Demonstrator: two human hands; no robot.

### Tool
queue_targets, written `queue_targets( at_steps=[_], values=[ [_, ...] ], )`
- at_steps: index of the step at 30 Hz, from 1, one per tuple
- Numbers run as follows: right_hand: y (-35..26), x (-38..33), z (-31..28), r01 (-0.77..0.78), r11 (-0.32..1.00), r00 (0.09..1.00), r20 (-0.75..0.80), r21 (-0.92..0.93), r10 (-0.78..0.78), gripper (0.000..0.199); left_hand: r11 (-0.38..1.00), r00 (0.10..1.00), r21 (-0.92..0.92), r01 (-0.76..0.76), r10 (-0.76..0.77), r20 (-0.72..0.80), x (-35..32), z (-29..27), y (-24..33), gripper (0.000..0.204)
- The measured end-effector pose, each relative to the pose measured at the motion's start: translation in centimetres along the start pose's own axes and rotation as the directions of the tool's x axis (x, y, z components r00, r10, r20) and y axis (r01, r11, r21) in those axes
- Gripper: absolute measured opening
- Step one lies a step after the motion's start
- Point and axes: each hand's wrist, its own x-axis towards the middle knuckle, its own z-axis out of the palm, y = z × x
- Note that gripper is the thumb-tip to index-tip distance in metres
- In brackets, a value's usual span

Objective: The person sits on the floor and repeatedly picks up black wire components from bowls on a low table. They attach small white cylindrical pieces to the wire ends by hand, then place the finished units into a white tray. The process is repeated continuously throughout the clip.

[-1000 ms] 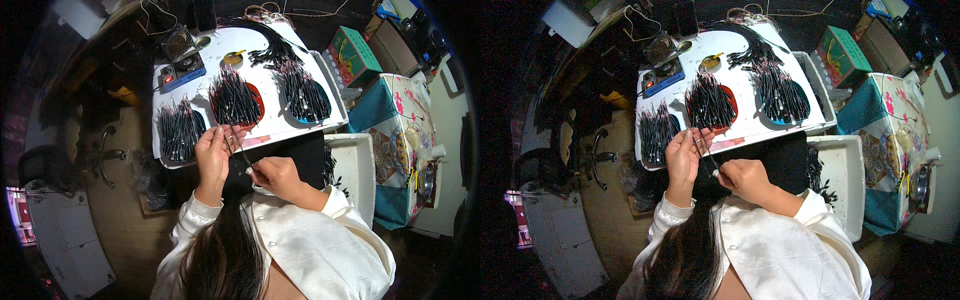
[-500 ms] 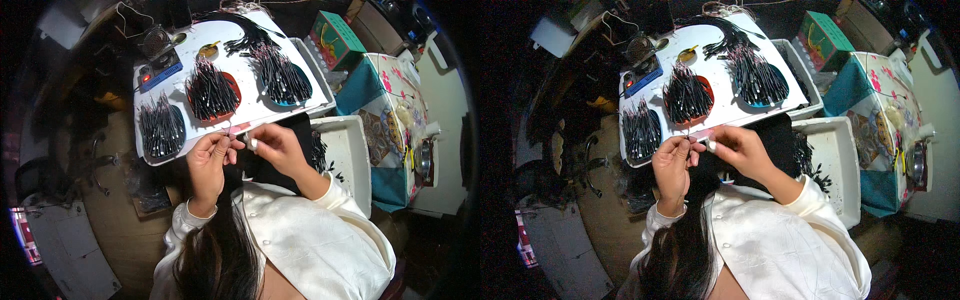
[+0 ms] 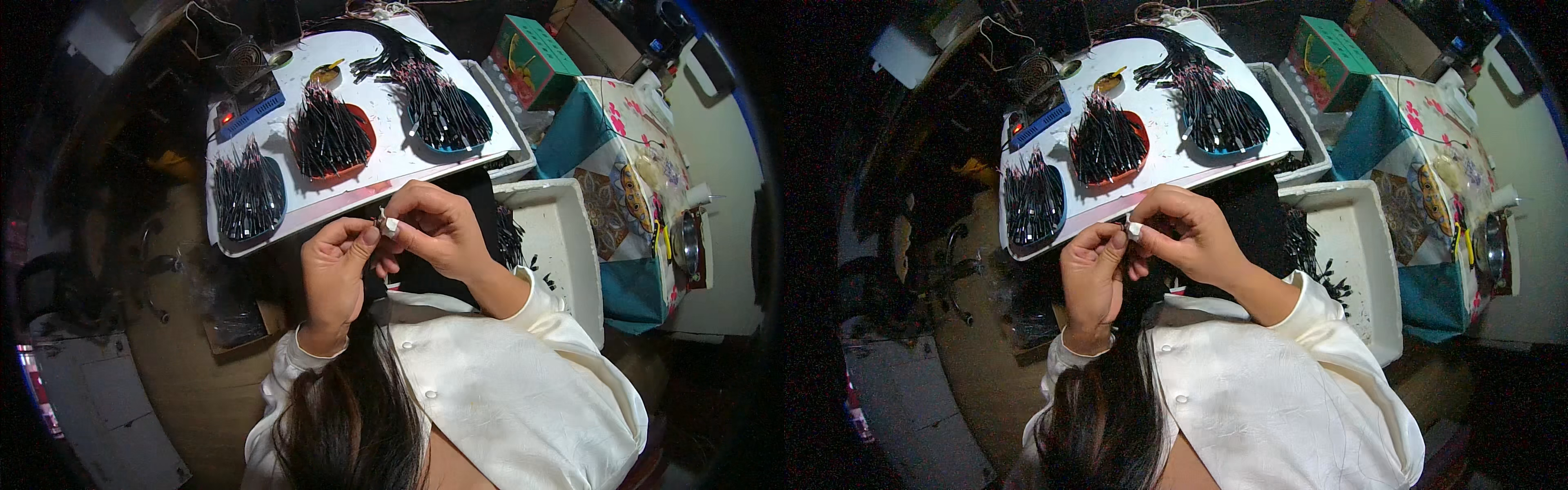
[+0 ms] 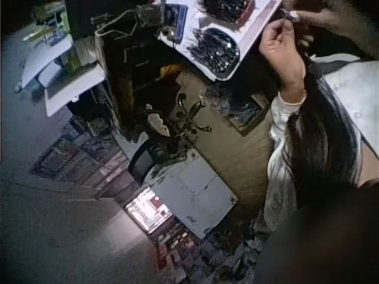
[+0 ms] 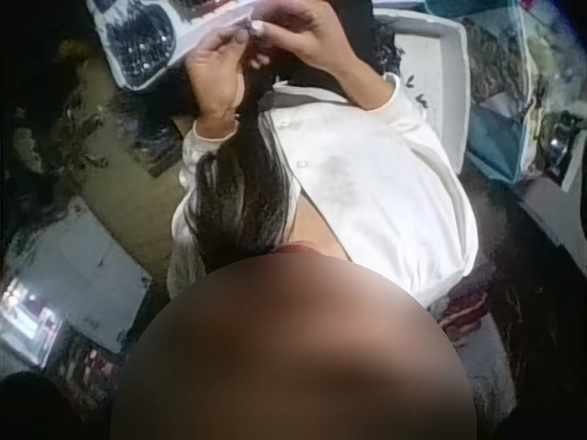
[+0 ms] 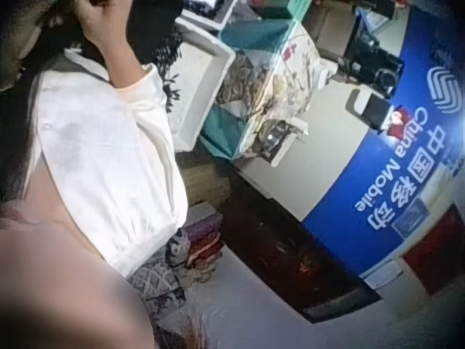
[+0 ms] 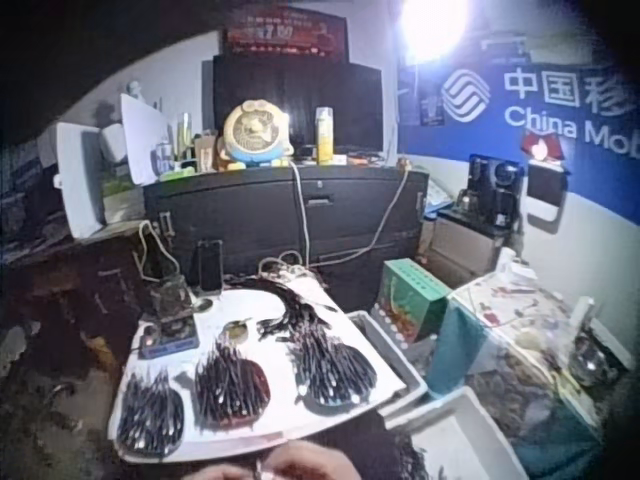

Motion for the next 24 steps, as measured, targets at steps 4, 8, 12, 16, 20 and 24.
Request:
queue_targets(
  at_steps=[4, 8, 12, 16, 20, 24],
  values=[
    [-0.4, -0.8, -1.0, 0.130, 0.940, 0.988, 0.122, -0.316, -0.095, 0.007, 0.989, 0.991, -0.092, 0.118, -0.112, 0.068, -0.8, -0.5, 0.2, 0.018],
    [0.2, -1.8, 0.2, -0.139, 0.940, 0.990, 0.043, 0.312, 0.133, 0.011, 0.970, 0.989, -0.211, 0.123, -0.103, 0.106, -1.6, -0.1, 0.2, 0.016],
    [0.0, -2.6, 0.9, -0.265, 0.799, 0.962, 0.094, 0.540, 0.256, 0.013, 0.954, 0.972, -0.248, 0.166, -0.117, 0.201, -2.0, 0.0, 0.6, 0.016],
    [-1.2, -2.8, 0.4, -0.240, 0.929, 0.970, 0.097, 0.282, 0.221, 0.016, 0.944, 0.956, -0.255, 0.210, -0.144, 0.256, -2.4, -0.2, 0.8, 0.017],
    [-2.0, -2.7, 0.2, -0.131, 0.986, 0.986, 0.121, 0.101, 0.119, 0.015, 0.957, 0.964, -0.218, 0.190, -0.140, 0.227, -2.8, -0.1, 0.6, 0.016],
    [-1.9, -2.9, 0.9, -0.139, 0.979, 0.989, 0.076, 0.148, 0.129, 0.012, 0.966, 0.969, -0.212, 0.145, -0.094, 0.230, -3.0, -0.2, 0.6, 0.015]
  ],
)
